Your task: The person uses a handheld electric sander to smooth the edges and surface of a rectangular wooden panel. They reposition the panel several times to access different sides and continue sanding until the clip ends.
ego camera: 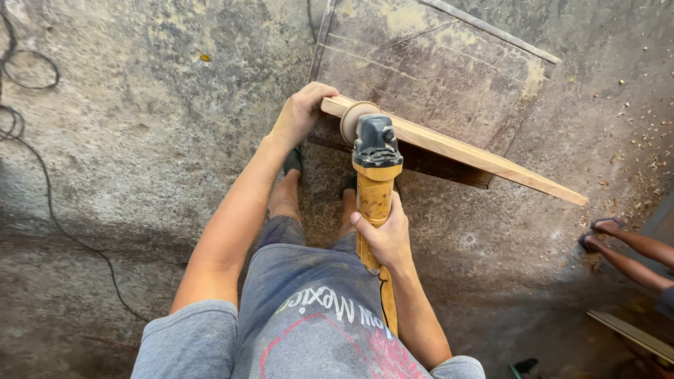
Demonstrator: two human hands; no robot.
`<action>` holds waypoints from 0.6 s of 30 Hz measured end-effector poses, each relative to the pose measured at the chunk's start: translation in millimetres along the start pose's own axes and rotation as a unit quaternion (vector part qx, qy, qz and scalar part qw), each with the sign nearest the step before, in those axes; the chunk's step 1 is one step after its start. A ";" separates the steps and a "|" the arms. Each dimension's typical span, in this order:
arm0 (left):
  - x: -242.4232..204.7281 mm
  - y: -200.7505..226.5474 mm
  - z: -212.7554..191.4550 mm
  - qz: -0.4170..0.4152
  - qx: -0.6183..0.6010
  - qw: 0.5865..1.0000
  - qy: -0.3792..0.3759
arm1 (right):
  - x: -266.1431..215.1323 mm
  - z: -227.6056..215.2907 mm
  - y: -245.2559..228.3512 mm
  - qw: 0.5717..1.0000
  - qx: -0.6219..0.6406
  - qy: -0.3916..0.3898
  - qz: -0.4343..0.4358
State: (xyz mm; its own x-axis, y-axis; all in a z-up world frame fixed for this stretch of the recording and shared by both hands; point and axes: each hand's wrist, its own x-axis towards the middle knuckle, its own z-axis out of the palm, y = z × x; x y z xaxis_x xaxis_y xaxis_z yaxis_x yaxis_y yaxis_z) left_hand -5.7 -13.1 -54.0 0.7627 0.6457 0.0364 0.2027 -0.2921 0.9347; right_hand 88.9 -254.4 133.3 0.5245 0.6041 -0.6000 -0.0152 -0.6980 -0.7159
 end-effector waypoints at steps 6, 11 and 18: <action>3.4 -1.5 -0.6 0.007 -0.047 0.999 -0.016 | 10.0 22.5 -19.3 0.999 -0.040 0.001 0.004; 6.2 10.7 -9.5 0.015 -0.064 0.998 -0.019 | 14.9 34.1 -28.1 0.998 -0.059 -0.006 -0.017; 6.1 13.8 -8.9 0.014 -0.053 0.998 -0.020 | 8.5 35.8 -28.2 0.996 -0.085 0.000 0.032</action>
State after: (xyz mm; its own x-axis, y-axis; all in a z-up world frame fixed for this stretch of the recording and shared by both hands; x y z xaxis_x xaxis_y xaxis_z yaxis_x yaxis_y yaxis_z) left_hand -3.7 -6.9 -37.7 0.7916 0.6090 0.0505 0.1165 -0.2315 0.9658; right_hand 63.3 -215.8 135.6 0.5272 0.5568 -0.6419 0.0962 -0.7896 -0.6060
